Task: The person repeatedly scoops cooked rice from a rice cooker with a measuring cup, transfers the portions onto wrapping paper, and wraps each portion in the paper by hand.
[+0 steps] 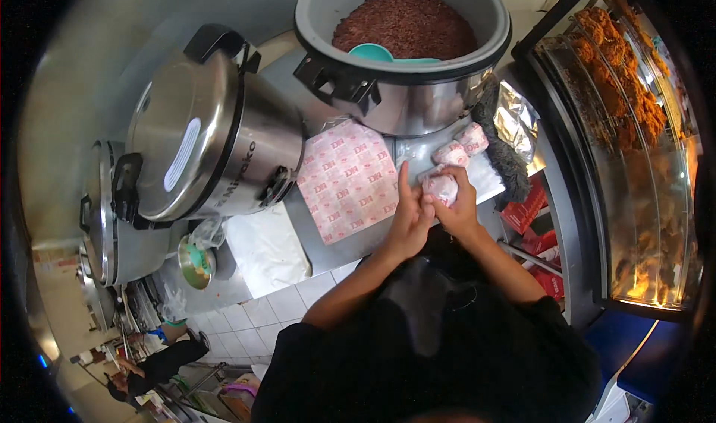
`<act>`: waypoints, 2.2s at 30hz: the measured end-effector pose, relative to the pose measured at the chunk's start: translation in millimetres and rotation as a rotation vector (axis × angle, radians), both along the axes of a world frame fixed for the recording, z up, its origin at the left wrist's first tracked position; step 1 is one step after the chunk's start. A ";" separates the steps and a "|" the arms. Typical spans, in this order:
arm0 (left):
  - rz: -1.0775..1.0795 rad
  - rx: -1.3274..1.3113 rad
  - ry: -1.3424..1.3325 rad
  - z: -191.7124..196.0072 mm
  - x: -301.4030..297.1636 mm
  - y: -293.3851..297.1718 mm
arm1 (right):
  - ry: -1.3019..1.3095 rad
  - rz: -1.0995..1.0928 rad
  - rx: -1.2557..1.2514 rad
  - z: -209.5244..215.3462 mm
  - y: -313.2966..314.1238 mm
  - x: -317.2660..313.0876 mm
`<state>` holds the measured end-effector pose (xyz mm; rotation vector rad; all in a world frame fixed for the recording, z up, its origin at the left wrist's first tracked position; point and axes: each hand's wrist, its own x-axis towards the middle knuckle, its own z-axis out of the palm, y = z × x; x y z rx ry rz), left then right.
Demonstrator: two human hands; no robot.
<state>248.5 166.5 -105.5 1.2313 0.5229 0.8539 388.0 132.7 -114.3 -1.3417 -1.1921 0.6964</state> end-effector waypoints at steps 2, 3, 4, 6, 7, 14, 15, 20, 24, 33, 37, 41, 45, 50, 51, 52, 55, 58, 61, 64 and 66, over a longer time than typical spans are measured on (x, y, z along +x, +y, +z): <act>-0.144 -0.045 0.185 -20.0 13.8 18.9 | -0.230 -0.019 -0.205 -16.5 -14.1 27.4; -0.244 -0.263 0.266 -28.5 27.7 24.5 | -0.235 -0.014 -0.204 -30.4 -18.6 39.9; -0.337 -0.483 0.346 -43.3 42.8 27.8 | -0.163 -0.051 -0.228 -48.0 -21.5 51.7; -0.287 -0.389 0.308 -98.2 71.5 20.5 | -0.094 -0.060 -0.252 -61.9 -17.2 64.6; -0.239 -0.321 0.372 -99.9 83.3 17.2 | -0.087 -0.071 -0.284 -65.1 -15.2 73.4; -0.434 -0.015 0.550 8.2 63.5 40.2 | -0.808 -0.179 -0.313 -89.2 1.0 123.6; -0.481 -0.037 0.524 15.6 54.0 46.8 | -0.869 -0.221 -0.212 -93.3 1.0 127.4; -0.100 -0.030 0.520 29.0 12.8 71.9 | -0.629 -0.155 0.506 23.9 62.5 170.7; 0.190 -0.074 0.568 43.3 -3.7 80.5 | -0.891 0.314 0.401 201.6 224.8 174.4; 0.668 0.033 0.313 54.1 21.7 75.6 | -1.724 1.178 -0.464 100.3 368.4 67.4; 0.930 0.136 0.150 49.3 16.5 71.4 | -1.544 1.111 -0.567 87.5 373.5 67.9; 1.188 0.375 0.249 51.8 3.2 93.3 | -1.430 1.140 -0.350 121.2 401.9 101.5; 0.779 0.336 0.391 60.5 1.2 122.4 | -1.905 0.487 -0.330 156.4 421.7 115.5; 0.753 0.317 0.255 63.7 22.3 131.7 | -1.870 0.568 -0.227 111.0 363.8 82.4; 0.778 0.319 0.229 62.5 21.6 132.0 | -1.843 0.800 -0.377 114.8 334.4 71.8; 0.761 0.322 0.226 62.0 22.9 132.8 | -1.788 1.015 -0.537 116.5 317.9 70.6; 0.746 0.285 0.174 63.2 31.5 138.4 | -1.900 0.890 -0.485 144.1 359.5 97.6; 0.795 0.257 0.205 66.7 31.9 132.4 | -1.797 0.612 -0.223 156.2 403.1 87.8; 0.827 0.282 0.205 59.7 26.9 134.2 | -1.791 0.777 -0.385 118.5 357.7 75.5; 0.764 0.335 0.210 62.2 34.8 140.2 | -1.860 0.948 0.241 104.9 306.7 120.0; 0.891 0.265 0.208 63.8 34.7 134.9 | -1.849 1.014 -0.368 150.8 350.2 70.4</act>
